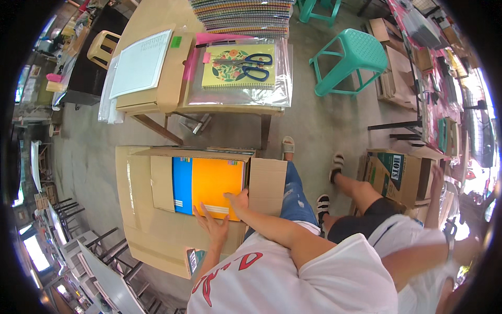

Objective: The person organizes and packs notebooks into a cardboard box. The person picks up spiral notebooks, stacks them on a table, and places them into an open box.

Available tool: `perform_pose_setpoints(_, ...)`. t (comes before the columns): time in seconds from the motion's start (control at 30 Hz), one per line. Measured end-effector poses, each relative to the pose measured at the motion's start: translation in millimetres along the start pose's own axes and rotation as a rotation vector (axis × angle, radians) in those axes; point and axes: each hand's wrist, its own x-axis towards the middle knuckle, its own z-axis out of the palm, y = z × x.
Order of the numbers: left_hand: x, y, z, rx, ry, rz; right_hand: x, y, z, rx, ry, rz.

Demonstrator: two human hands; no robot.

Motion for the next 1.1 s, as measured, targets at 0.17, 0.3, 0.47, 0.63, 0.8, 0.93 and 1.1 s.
perform_pose_setpoints(0.17,2,-5,-7,-0.075,-0.027,-0.058,27,18,6,0.163,-0.074,-0.045)
perform_pose_setpoints(0.3,11,-5,-19,-0.160,-0.024,-0.126,40,23,4,0.213,-0.130,0.013)
perform_pose_setpoints(0.47,18,-10,-25,-0.161,0.049,-0.166,49,-2,12,0.353,-0.098,0.287)
perform_pose_setpoints(0.63,22,-1,-32,-0.140,0.119,-0.119,17,-23,28,-0.057,0.265,0.247)
perform_pose_setpoints(0.8,27,14,-30,-0.173,0.090,-0.109,1,-21,12,-0.009,0.161,0.238)
perform_pose_setpoints(0.93,30,18,-35,-0.184,0.113,-0.124,-19,-38,3,-0.096,0.062,0.306)
perform_pose_setpoints(1.1,26,11,-46,-0.190,0.208,-0.137,-30,-31,1,-0.345,0.051,-0.037)
